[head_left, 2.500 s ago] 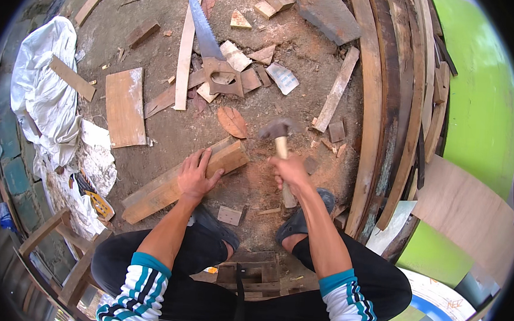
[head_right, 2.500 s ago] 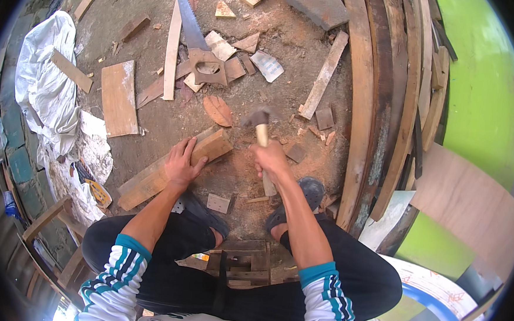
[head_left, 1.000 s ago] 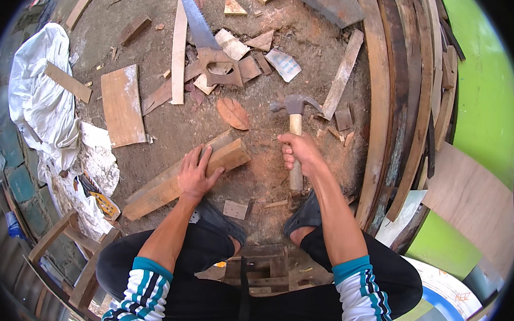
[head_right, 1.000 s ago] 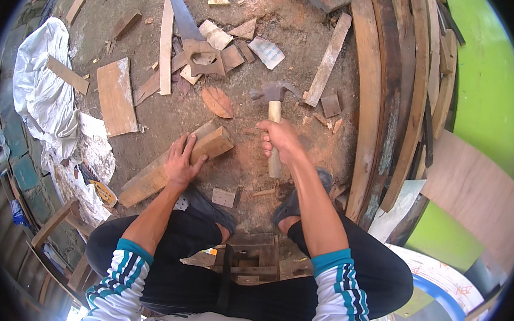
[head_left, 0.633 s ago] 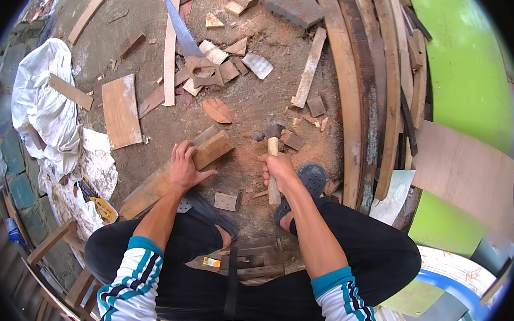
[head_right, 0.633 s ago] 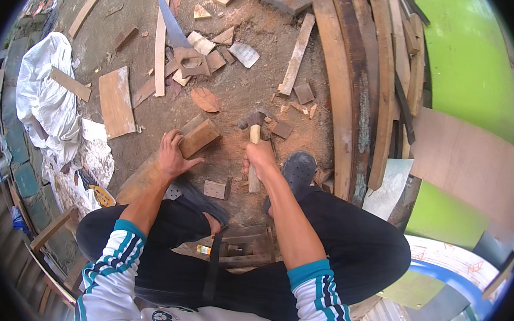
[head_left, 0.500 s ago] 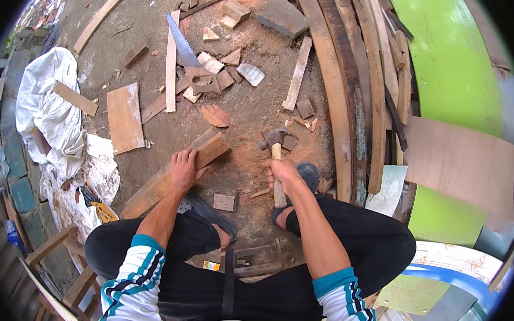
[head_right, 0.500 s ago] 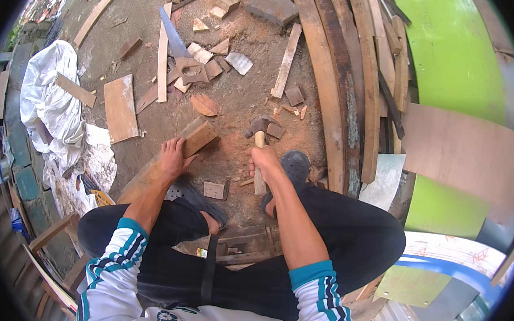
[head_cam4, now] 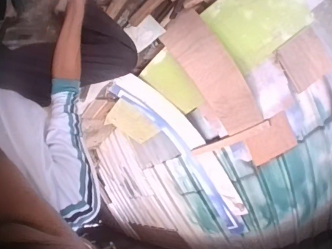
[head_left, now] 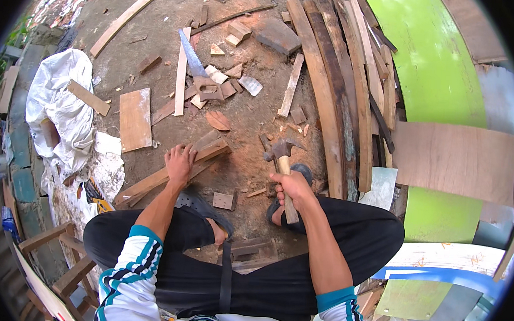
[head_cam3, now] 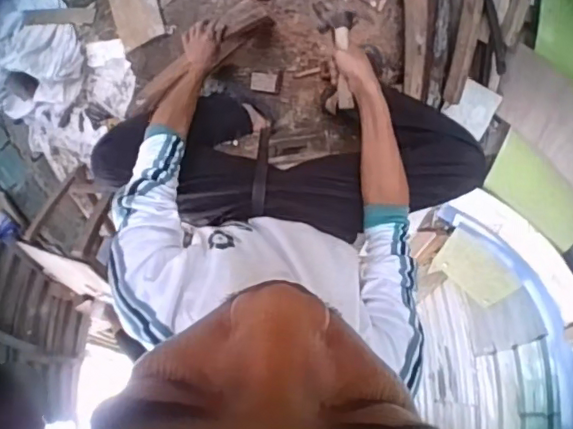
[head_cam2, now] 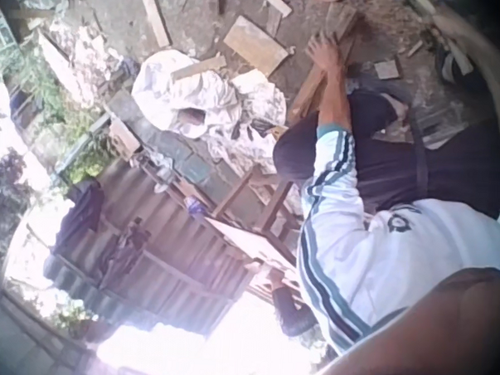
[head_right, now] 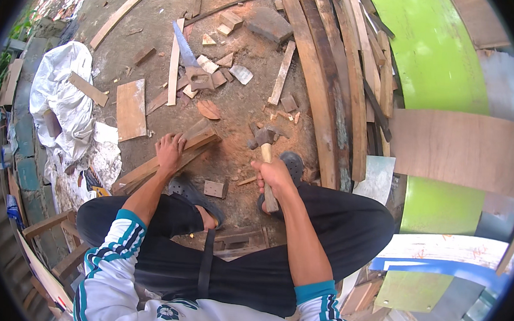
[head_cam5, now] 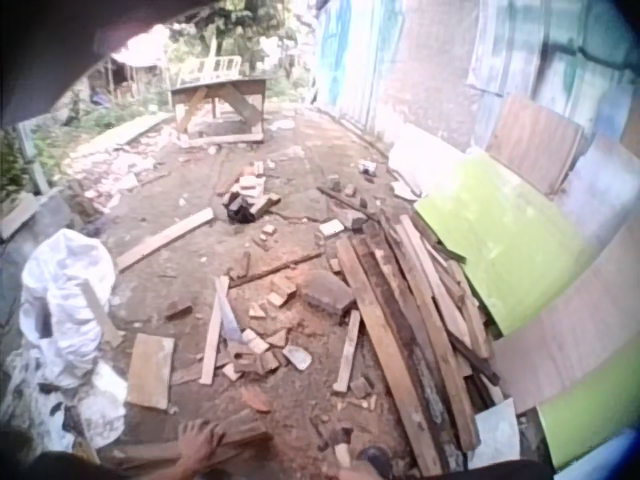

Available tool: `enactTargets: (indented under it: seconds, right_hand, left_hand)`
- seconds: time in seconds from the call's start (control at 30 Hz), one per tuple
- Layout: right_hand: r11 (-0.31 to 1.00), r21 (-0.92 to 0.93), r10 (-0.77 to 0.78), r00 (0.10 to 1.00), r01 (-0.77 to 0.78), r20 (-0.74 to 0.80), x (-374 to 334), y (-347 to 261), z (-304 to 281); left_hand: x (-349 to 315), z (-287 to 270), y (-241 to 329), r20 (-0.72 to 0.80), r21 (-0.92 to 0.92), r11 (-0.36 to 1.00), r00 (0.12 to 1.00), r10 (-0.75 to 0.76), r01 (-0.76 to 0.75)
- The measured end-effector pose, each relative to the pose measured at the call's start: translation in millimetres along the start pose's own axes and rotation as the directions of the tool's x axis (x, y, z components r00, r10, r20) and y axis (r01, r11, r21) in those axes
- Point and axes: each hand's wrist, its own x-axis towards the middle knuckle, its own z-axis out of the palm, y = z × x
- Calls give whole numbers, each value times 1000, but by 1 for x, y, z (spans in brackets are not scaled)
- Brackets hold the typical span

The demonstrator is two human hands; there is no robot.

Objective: The person sits on the ground and uses a hammer to repeatedly strike a long wooden plank, breaking it into smaller pieces. The person then picks up a smaller piece of wood and continues to break it into smaller fragments using the hammer.

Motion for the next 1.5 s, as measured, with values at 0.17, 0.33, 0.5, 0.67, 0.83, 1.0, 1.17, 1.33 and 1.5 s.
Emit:
enactTargets:
  seconds: [0.17, 0.33, 0.5, 0.67, 0.83, 1.0, 1.17, 1.33, 1.5]
  right_hand:
    - [999, -22, -50, 998, 49, -46, 5, 17, 15]
    - [992, -124, 7, 1000, -10, -25, 22, 38, 19]
    - [951, -302, -105, 990, 71, -96, 40, 50, 26]
    - [877, -458, -227, 965, 144, -133, 41, 32, 47]
    - [657, -692, -573, 795, 300, -200, 63, 35, 52]
    - [483, -808, -702, 700, 339, -126, 79, 35, 80]
    - [178, -816, -772, 592, 550, 231, 98, 40, 110]
    - [126, -875, -779, 592, 468, 205, 146, 33, 77]
    - [201, -813, -861, 494, 547, 120, 155, 30, 73]
  left_hand:
    - [17, 20, 4, -95, -187, 928, 935, -342, 321]
    - [46, 21, -16, 63, -236, 970, 997, -47, 61]
    - [48, 18, -16, 130, -148, 986, 987, 93, -74]
    - [29, 26, 1, 55, -116, 986, 990, 131, -124]
    - [27, 40, 23, -177, -63, 987, 975, 132, -145]
    - [37, 23, 14, 95, -106, 971, 970, 225, -215]
    - [36, 33, 15, 129, -134, 975, 972, 195, -178]
    - [38, 40, 16, 210, -153, 980, 964, 162, -131]
    - [40, 38, 15, 277, -128, 986, 951, 139, -107]
